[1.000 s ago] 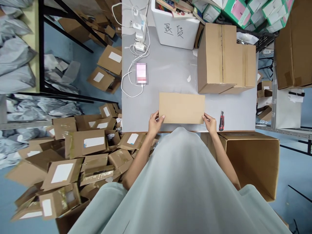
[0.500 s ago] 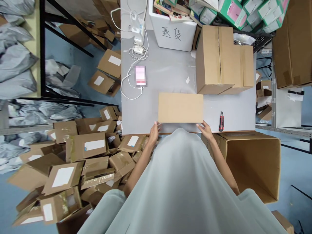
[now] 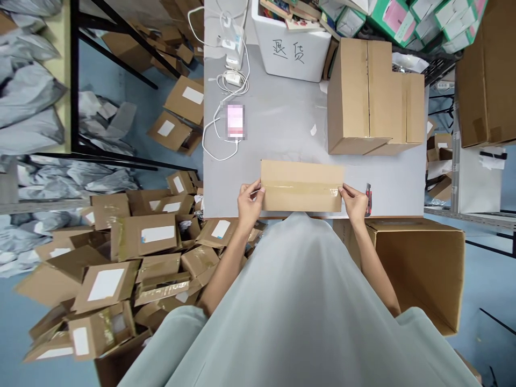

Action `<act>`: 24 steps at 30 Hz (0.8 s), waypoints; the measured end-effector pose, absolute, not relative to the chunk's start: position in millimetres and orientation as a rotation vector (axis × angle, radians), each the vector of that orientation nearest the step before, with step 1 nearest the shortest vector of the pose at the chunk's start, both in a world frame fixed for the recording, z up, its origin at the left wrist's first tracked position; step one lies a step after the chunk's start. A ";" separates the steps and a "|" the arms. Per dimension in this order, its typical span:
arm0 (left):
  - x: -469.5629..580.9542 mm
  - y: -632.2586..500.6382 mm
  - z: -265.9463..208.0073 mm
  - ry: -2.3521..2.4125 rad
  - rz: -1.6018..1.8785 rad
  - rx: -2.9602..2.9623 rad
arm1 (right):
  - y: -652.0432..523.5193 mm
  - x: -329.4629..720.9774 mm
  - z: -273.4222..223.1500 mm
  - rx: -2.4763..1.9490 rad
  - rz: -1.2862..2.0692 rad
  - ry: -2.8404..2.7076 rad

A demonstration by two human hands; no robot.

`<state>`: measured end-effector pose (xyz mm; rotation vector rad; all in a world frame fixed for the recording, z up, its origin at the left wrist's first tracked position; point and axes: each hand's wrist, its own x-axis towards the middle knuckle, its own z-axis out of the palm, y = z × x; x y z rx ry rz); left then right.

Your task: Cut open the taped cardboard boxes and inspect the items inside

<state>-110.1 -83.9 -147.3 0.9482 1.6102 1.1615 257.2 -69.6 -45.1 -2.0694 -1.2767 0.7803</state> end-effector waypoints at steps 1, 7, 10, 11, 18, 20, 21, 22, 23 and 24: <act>-108.4 -81.6 -150.8 1.620 1.134 0.932 | -67.7 256.6 -47.5 -2.094 0.763 -1.281; -99.0 -76.3 -164.5 1.660 1.089 0.865 | -69.7 243.5 -69.7 -2.158 0.731 -1.331; -95.9 -78.3 -154.1 1.686 1.102 0.857 | -76.9 235.4 -81.8 -2.108 0.727 -1.378; -94.8 -79.9 -148.3 1.687 1.109 0.871 | -79.1 236.2 -85.6 -2.079 0.731 -1.374; -77.1 -76.8 -129.6 1.550 1.116 0.919 | -75.5 305.0 -85.8 -2.105 0.732 -1.221; -65.3 -69.7 -134.8 1.521 1.013 0.800 | -71.7 326.4 -73.0 -2.141 0.654 -1.179; -58.1 -66.9 -136.6 1.489 0.959 0.766 | -70.8 333.9 -64.4 -2.154 0.603 -1.160; -50.2 -64.8 -137.1 1.448 0.918 0.757 | -70.9 339.0 -54.7 -2.155 0.563 -1.146; -41.7 -63.8 -135.7 1.392 0.893 0.768 | -71.8 341.4 -44.0 -2.140 0.548 -1.143; -33.0 -63.5 -132.4 1.324 0.879 0.784 | -73.4 341.2 -32.8 -2.111 0.569 -1.154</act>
